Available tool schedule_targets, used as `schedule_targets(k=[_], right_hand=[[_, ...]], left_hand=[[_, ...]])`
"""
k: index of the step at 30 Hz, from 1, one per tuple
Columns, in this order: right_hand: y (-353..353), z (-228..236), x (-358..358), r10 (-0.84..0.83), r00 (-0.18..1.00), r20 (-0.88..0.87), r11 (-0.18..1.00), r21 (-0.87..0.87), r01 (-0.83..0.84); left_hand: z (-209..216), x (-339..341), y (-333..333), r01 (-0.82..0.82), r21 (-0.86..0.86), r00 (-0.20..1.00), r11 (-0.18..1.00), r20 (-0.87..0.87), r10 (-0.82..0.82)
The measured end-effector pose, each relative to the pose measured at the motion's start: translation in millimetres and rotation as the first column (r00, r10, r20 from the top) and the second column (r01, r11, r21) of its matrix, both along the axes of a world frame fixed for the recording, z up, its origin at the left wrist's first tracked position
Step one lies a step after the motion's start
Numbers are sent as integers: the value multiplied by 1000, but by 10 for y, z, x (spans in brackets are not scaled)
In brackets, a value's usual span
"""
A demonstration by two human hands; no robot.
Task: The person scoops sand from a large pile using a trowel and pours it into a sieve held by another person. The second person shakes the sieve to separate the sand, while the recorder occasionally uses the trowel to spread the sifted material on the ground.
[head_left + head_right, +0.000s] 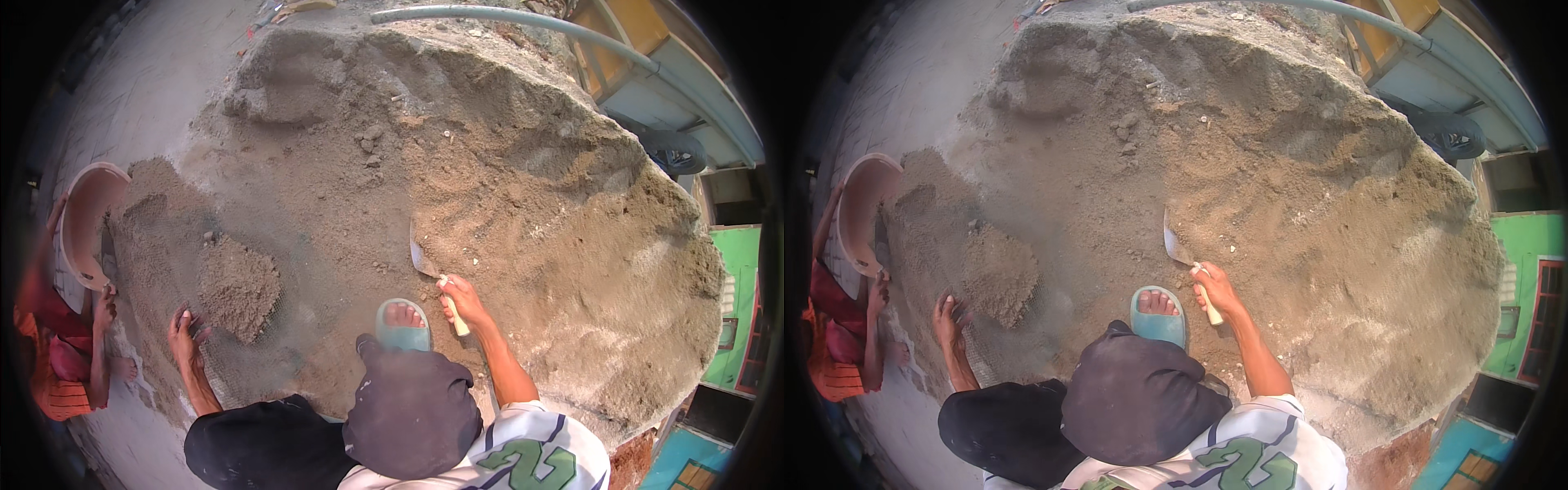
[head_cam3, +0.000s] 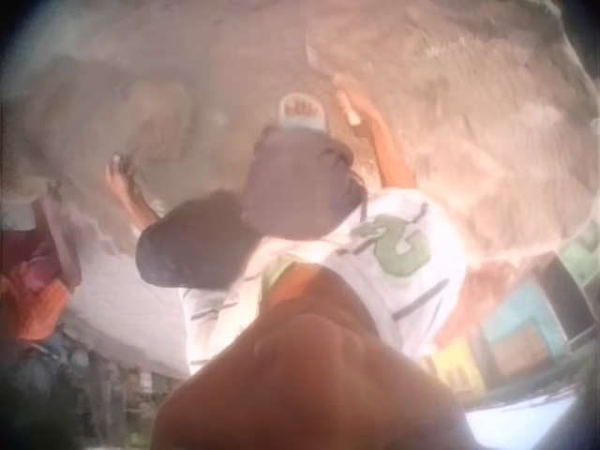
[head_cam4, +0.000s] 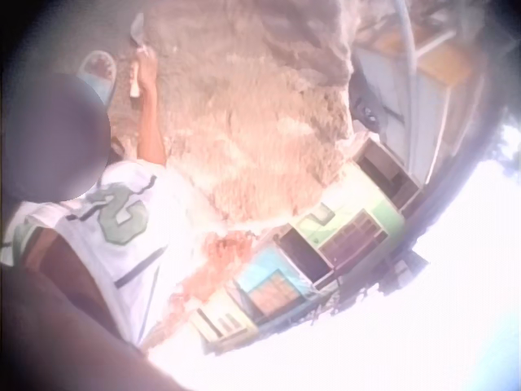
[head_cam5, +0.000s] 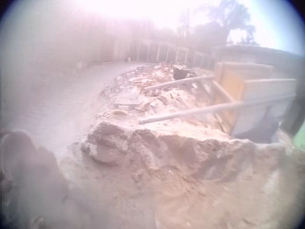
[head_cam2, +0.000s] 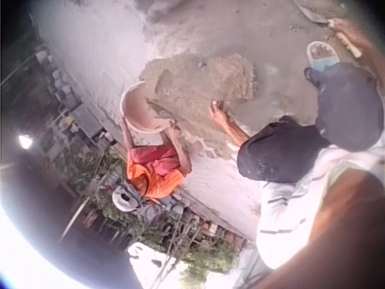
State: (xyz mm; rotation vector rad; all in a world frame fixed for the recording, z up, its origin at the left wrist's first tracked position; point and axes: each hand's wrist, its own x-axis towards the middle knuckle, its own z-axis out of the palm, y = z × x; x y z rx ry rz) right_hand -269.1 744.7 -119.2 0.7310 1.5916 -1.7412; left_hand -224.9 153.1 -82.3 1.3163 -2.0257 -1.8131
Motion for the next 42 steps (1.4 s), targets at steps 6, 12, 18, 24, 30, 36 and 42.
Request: schedule_targets(k=[6,12,18,24,30,36,42], right_hand=[[1077,-64,-355,-232,944,-233,881,362,306],[420,127,-334,20,933,-359,868,470,162],[-1117,597,-339,471,690,-550,804,589,-80],[-1701,486,-587,512,488,-707,783,618,73],[-1178,35,-1048,340,933,-116,892,-274,-360],[-994,-307,-1855,-18,992,-127,923,-384,-33],[-704,-420,-1261,-270,941,-203,928,-315,198]], left_hand=[[123,-73,96,49,3,999,999,-14,-49],[104,-13,30,63,6,997,998,46,-63],[146,4,59,77,-6,997,997,19,-77],[52,-28,82,79,44,997,996,4,-79],[-96,95,-113,-17,93,999,995,-48,21],[-1,55,27,-17,88,1000,996,-13,18],[30,56,60,-1,69,1000,998,6,1]])
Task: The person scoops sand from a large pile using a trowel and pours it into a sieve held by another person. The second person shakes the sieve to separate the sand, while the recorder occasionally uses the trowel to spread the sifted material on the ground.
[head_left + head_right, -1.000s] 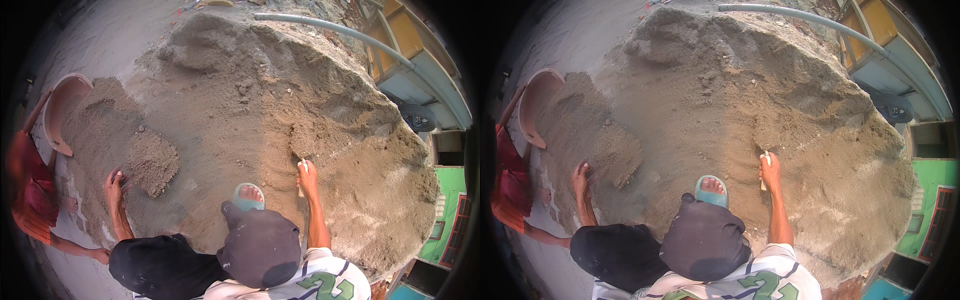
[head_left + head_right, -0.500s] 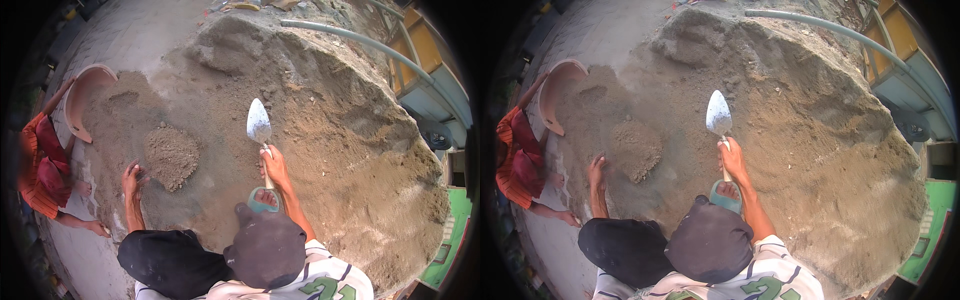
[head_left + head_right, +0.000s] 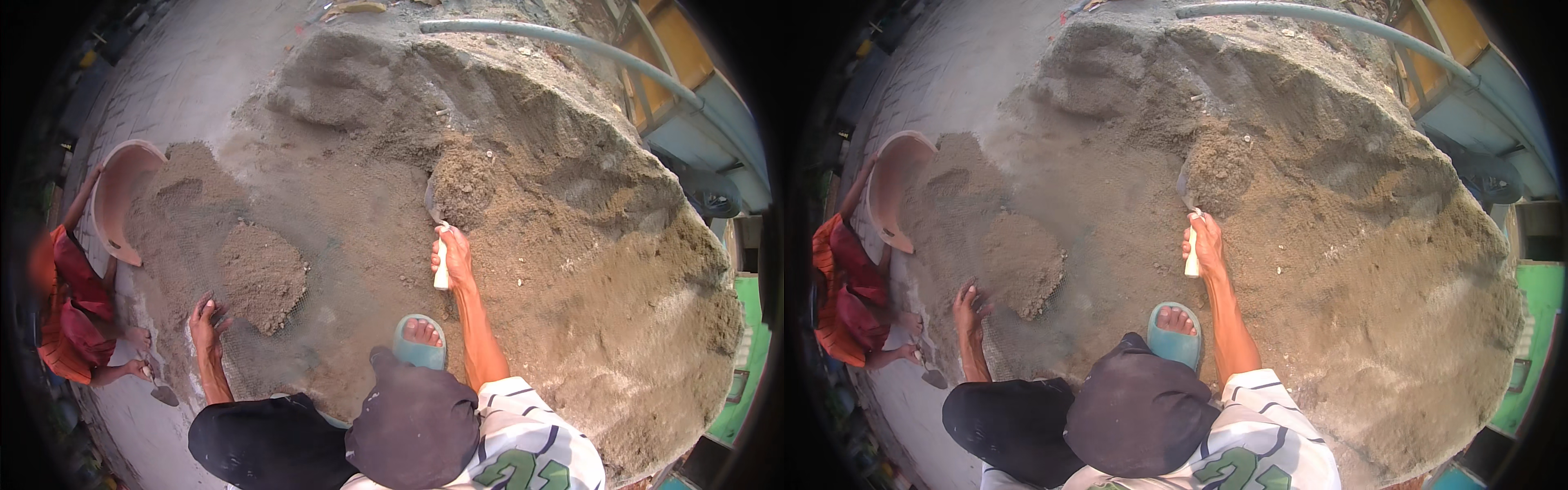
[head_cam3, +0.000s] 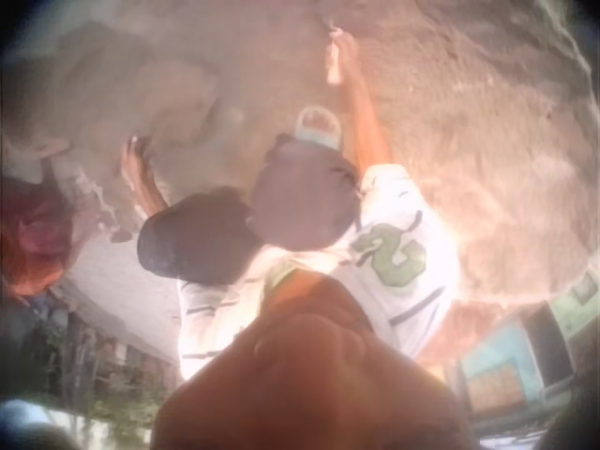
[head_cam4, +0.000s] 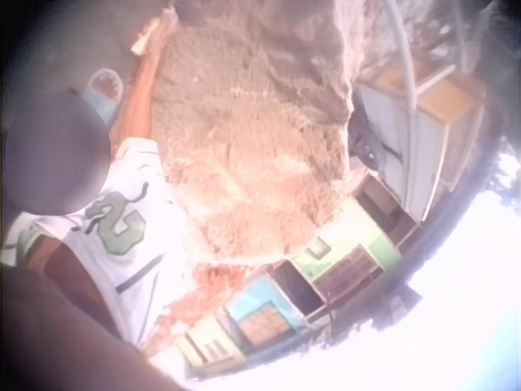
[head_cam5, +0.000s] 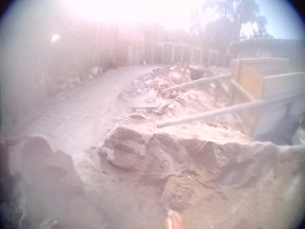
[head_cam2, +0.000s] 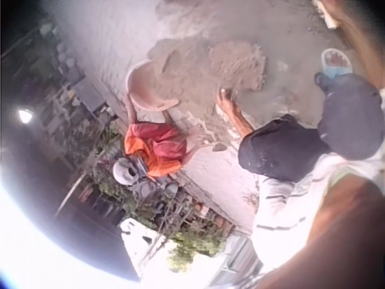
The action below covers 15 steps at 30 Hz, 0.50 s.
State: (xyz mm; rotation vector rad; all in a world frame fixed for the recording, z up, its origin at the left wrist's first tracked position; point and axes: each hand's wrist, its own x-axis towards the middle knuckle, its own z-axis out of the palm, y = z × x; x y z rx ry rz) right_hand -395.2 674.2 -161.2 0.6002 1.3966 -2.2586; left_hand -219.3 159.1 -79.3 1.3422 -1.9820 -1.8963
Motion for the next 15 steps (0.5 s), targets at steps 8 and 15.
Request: schedule_targets(k=[8,15], right_hand=[[872,204,-134,159,985,72,860,480,-174],[995,145,-207,209,976,-62,686,721,-101]], left_hand=[[38,-66,84,8,-19,1000,1000,6,-8],[-85,-20,-19,-22,-5,999,1000,-32,22]])
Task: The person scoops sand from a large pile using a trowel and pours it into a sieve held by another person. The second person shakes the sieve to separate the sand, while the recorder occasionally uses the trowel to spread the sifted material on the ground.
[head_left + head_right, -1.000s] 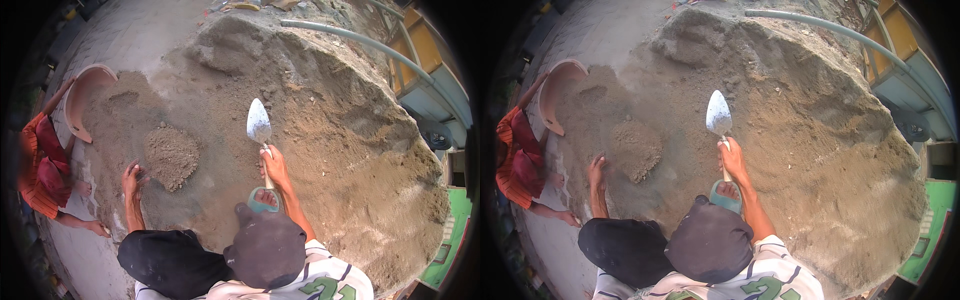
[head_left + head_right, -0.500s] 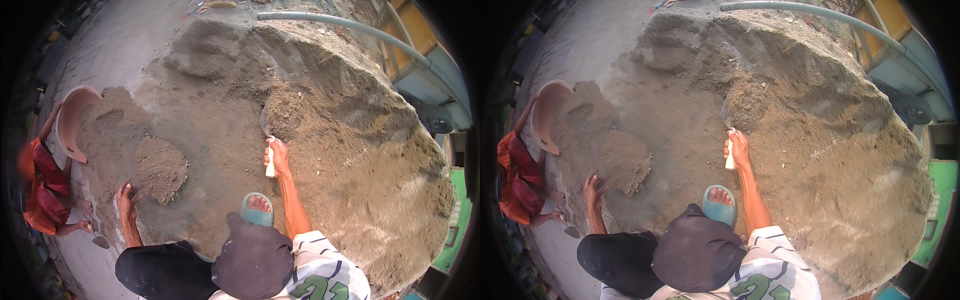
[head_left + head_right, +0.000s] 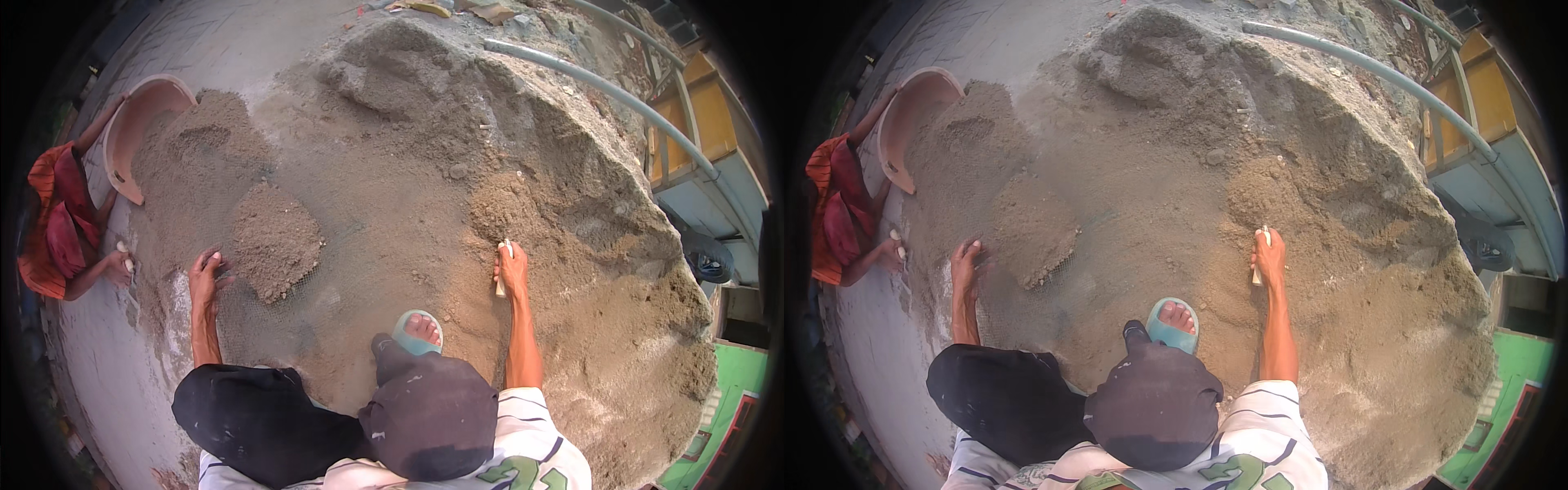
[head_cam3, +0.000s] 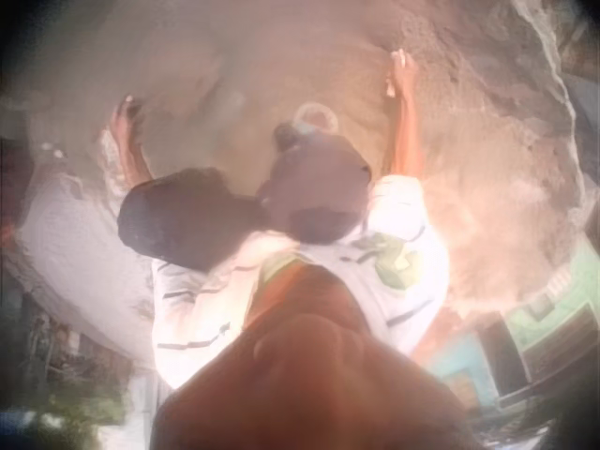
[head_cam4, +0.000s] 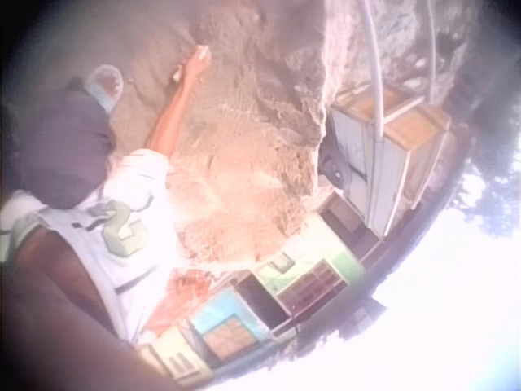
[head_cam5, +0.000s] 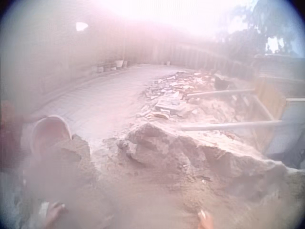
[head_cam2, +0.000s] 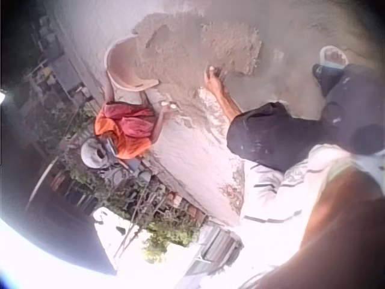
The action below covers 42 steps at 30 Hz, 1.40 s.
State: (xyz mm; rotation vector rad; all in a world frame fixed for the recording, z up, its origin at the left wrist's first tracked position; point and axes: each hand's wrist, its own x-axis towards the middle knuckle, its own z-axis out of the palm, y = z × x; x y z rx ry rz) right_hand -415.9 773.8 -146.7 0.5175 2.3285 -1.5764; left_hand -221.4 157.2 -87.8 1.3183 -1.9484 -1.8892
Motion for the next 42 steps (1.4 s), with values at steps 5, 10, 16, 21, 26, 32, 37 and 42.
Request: schedule_targets(k=[5,10,16,21,26,32,37,42], right_hand=[[-615,429,270,130,990,-51,991,0,-131],[-1720,851,625,508,811,-291,850,323,-417],[-2347,769,814,519,810,-272,853,219,-473],[-1177,368,811,158,938,307,891,-454,-1],[753,13,507,-269,955,124,941,-175,288],[523,-114,634,-207,974,-89,958,183,220],[-8,377,727,-81,989,-125,976,192,104],[-781,495,709,339,891,-301,886,420,-196]], left_hand=[[118,17,-7,-1,-23,1000,1000,-7,0],[196,3,73,2,-29,1000,1000,-1,-2],[100,-52,78,15,2,1000,1000,-17,-15],[145,15,81,-2,-33,1000,999,-11,2],[207,-69,168,21,-53,1000,998,16,-20],[250,-40,152,0,-68,1000,998,24,1],[266,-25,191,-5,-48,1000,999,16,6],[154,-12,161,-18,-31,1000,999,2,18]])
